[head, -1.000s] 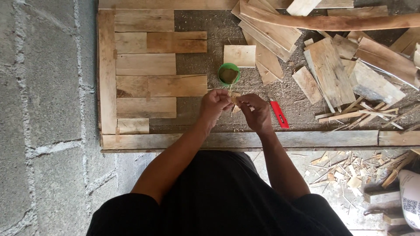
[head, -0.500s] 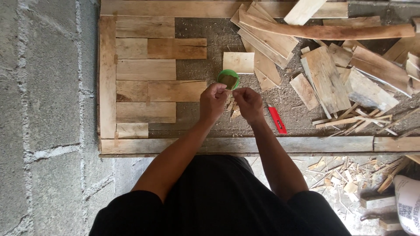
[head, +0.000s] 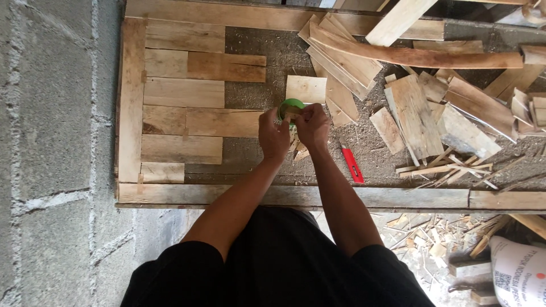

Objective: Applying adhesive to small wooden blocks and arranging them onto a wooden panel.

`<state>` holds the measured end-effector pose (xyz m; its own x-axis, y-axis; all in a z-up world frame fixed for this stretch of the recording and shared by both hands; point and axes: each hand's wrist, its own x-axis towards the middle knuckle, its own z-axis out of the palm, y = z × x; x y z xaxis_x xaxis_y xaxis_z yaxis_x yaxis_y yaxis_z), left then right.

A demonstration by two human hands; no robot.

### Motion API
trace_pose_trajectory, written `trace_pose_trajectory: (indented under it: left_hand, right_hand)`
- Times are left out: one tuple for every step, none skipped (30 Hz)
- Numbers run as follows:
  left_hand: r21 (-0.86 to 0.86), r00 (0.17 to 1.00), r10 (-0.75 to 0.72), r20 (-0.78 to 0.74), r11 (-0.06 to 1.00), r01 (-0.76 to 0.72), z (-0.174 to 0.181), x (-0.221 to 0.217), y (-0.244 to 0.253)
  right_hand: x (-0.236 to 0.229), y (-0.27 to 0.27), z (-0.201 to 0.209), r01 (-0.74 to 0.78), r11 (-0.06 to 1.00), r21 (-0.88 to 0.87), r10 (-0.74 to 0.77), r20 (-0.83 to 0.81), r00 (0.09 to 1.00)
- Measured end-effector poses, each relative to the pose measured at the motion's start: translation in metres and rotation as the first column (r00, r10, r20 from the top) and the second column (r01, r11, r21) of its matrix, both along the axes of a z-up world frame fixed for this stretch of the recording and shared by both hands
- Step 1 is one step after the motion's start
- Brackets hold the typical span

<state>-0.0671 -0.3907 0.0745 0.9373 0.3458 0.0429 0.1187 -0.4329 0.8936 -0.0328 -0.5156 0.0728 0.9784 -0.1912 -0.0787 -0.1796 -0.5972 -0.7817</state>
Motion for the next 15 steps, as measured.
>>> trace_pose_trajectory:
  left_hand:
    - [-0.003, 1.0, 0.004, -0.002, 1.0, -0.004, -0.009, 0.002, -0.003]
    - [-0.036, 0.996, 0.028, -0.08, 0.999, -0.031, -0.018, 0.005, -0.005]
    - [-0.067, 0.987, 0.048, -0.157, 0.996, -0.059, -0.027, 0.008, -0.008]
    - [-0.07, 0.986, 0.051, -0.157, 0.996, -0.062, -0.033, 0.009, -0.01]
    - [-0.1, 0.981, 0.066, -0.181, 0.991, -0.085, -0.038, 0.012, -0.013]
    - [-0.13, 0.976, 0.08, -0.205, 0.986, -0.108, -0.044, 0.014, -0.016]
    - [-0.133, 0.975, 0.082, -0.204, 0.985, -0.11, -0.043, 0.016, -0.018]
    - [-0.164, 0.957, 0.094, -0.274, 0.976, -0.143, -0.043, 0.018, -0.02]
    - [-0.192, 0.934, 0.103, -0.343, 0.965, -0.177, -0.043, 0.019, -0.021]
    - [-0.195, 0.933, 0.104, -0.344, 0.964, -0.179, -0.042, 0.021, -0.021]
    - [-0.21, 0.917, 0.124, -0.38, 0.954, -0.215, -0.041, 0.023, -0.022]
    - [-0.224, 0.899, 0.142, -0.415, 0.942, -0.252, -0.039, 0.024, -0.023]
    - [-0.225, 0.898, 0.141, -0.416, 0.941, -0.252, -0.037, 0.025, -0.023]
    - [-0.256, 0.882, 0.153, -0.446, 0.922, -0.29, -0.034, 0.026, -0.024]
    - [-0.285, 0.865, 0.164, -0.475, 0.901, -0.327, -0.031, 0.028, -0.023]
  right_hand:
    - [-0.001, 0.002, 0.007, -0.004, 1.0, -0.003, 0.004, -0.002, 1.0]
    - [-0.003, 0.005, 0.015, 0.004, 0.999, -0.033, -0.005, -0.005, 1.0]
    - [-0.003, 0.007, 0.023, 0.013, 0.998, -0.063, -0.013, -0.007, 1.0]
    - [-0.003, 0.007, 0.022, 0.01, 0.998, -0.066, -0.01, -0.007, 1.0]
    - [-0.003, 0.007, 0.021, 0.019, 0.997, -0.075, -0.021, -0.021, 1.0]
    - [-0.002, 0.007, 0.02, 0.028, 0.996, -0.084, -0.031, -0.035, 0.999]
    - [-0.002, 0.007, 0.02, 0.026, 0.996, -0.087, -0.029, -0.034, 0.999]
    - [-0.001, 0.006, 0.02, 0.047, 0.997, -0.061, -0.052, -0.089, 0.995]
    - [-0.001, 0.006, 0.02, 0.069, 0.997, -0.036, -0.074, -0.144, 0.987]
    - [0.0, 0.005, 0.015, 0.067, 0.997, -0.038, -0.072, -0.145, 0.987]
    - [-0.001, 0.003, 0.009, 0.051, 0.999, -0.002, -0.051, -0.078, 0.996]
    - [-0.002, 0.0, 0.004, 0.033, 0.999, 0.032, -0.033, -0.011, 0.999]
    - [-0.001, 0.0, 0.005, 0.033, 0.999, 0.032, -0.033, -0.012, 0.999]
    - [-0.001, 0.0, 0.007, 0.047, 0.999, 0.002, -0.047, -0.05, 0.998]
    - [0.0, 0.001, 0.009, 0.06, 0.998, -0.027, -0.062, -0.087, 0.994]
